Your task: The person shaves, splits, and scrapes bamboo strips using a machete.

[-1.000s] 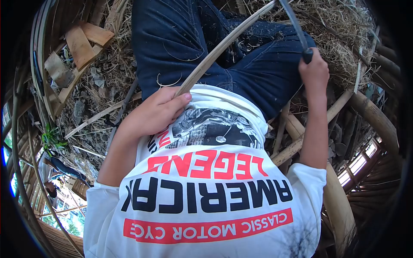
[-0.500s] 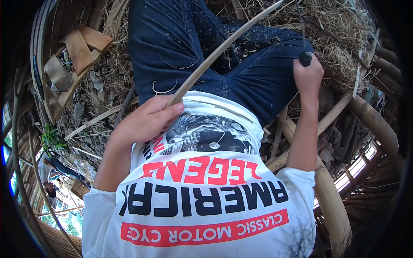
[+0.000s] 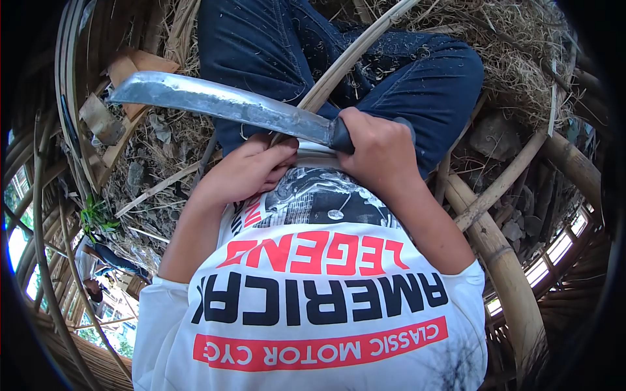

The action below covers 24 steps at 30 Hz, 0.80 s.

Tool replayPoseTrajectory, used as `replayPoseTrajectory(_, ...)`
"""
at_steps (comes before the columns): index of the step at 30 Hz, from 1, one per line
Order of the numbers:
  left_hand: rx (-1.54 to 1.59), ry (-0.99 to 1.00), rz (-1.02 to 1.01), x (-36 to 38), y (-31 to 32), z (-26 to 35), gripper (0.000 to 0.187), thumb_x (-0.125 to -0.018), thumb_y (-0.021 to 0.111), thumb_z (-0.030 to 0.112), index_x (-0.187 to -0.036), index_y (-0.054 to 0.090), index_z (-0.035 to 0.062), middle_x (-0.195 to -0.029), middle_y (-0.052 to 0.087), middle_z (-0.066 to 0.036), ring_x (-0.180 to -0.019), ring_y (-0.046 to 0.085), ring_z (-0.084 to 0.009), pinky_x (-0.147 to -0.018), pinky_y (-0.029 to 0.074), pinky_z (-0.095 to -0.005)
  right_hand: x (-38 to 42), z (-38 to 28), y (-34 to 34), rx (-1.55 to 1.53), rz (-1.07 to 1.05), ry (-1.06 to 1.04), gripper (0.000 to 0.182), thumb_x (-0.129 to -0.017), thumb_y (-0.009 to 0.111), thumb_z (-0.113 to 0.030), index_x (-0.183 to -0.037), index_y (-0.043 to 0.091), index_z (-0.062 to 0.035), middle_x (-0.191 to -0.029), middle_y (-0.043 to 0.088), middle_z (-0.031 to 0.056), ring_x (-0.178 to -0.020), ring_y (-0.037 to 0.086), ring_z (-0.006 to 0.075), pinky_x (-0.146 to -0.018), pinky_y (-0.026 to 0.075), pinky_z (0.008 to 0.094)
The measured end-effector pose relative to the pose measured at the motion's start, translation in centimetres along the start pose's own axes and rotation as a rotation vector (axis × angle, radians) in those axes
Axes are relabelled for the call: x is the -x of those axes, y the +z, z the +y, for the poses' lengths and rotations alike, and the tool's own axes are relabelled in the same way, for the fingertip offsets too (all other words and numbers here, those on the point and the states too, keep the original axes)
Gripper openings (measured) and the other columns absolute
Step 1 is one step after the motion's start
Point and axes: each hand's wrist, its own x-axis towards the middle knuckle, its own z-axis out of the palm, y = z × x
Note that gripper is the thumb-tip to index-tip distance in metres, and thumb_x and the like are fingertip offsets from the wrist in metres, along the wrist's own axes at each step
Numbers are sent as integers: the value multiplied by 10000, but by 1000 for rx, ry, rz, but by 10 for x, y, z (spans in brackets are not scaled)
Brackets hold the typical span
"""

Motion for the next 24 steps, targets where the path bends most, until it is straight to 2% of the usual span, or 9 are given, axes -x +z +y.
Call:
replayPoseTrajectory(4, -20, 5, -26, -1, 0, 0, 327, -1040, 502, 320, -812, 542, 89, -619, 377, 84, -525, 302, -29, -480, 258, -217, -4, 10, -3, 145, 22, -34, 300, -628, 759, -125, -828, 540, -78, -733, 655, 91, -669, 686, 254, -574, 520, 374)
replayPoseTrajectory(8, -97, 72, -57, 0, -4, -3, 343, -1046, 489, 324, -798, 524, 90, -611, 367, 93, -525, 286, -28, -474, 258, -220, -5, 21, -6, 197, 29, -3, 290, -643, 760, -124, -827, 539, -84, -727, 648, 86, -675, 685, 266, -577, 523, 389)
replayPoseTrajectory(11, -122, 100, -59, 4, -3, -2, 351, -1050, 481, 324, -791, 517, 89, -606, 368, 93, -524, 289, -27, -472, 261, -221, -7, 49, -13, 284, 103, 149, 272, -699, 766, -159, -855, 552, -98, -768, 682, 112, -702, 693, 319, -605, 540, 445)
replayPoseTrajectory(16, -175, 92, -55, 10, -1, 1, 354, -1052, 476, 320, -789, 516, 88, -605, 383, 86, -521, 301, -27, -468, 267, -221, -21, 102, -42, 593, 89, 458, 237, -810, 718, -260, -908, 583, -93, -810, 707, 166, -799, 699, 400, -701, 569, 493)
replayPoseTrajectory(19, -213, 63, -33, 13, -2, 0, 351, -1054, 470, 320, -797, 517, 87, -598, 385, 84, -514, 298, -30, -460, 268, -225, -30, 149, -67, 592, 130, 631, 229, -828, 693, -285, -926, 631, -88, -844, 706, 200, -854, 692, 412, -747, 559, 513)
replayPoseTrajectory(22, -246, 118, -37, 13, -2, 2, 350, -1056, 466, 320, -798, 508, 87, -588, 382, 84, -499, 293, -29, -447, 265, -228, -36, 170, -79, 609, 154, 585, 224, -829, 688, -285, -932, 648, -90, -840, 702, 207, -844, 688, 415, -747, 551, 519)
replayPoseTrajectory(24, -138, 97, -85, 11, -7, 0, 351, -1056, 461, 322, -796, 499, 91, -575, 369, 86, -487, 290, -27, -438, 261, -224, -40, 167, -76, 574, 145, 550, 225, -827, 688, -281, -928, 648, -85, -835, 701, 206, -840, 686, 416, -748, 547, 519)
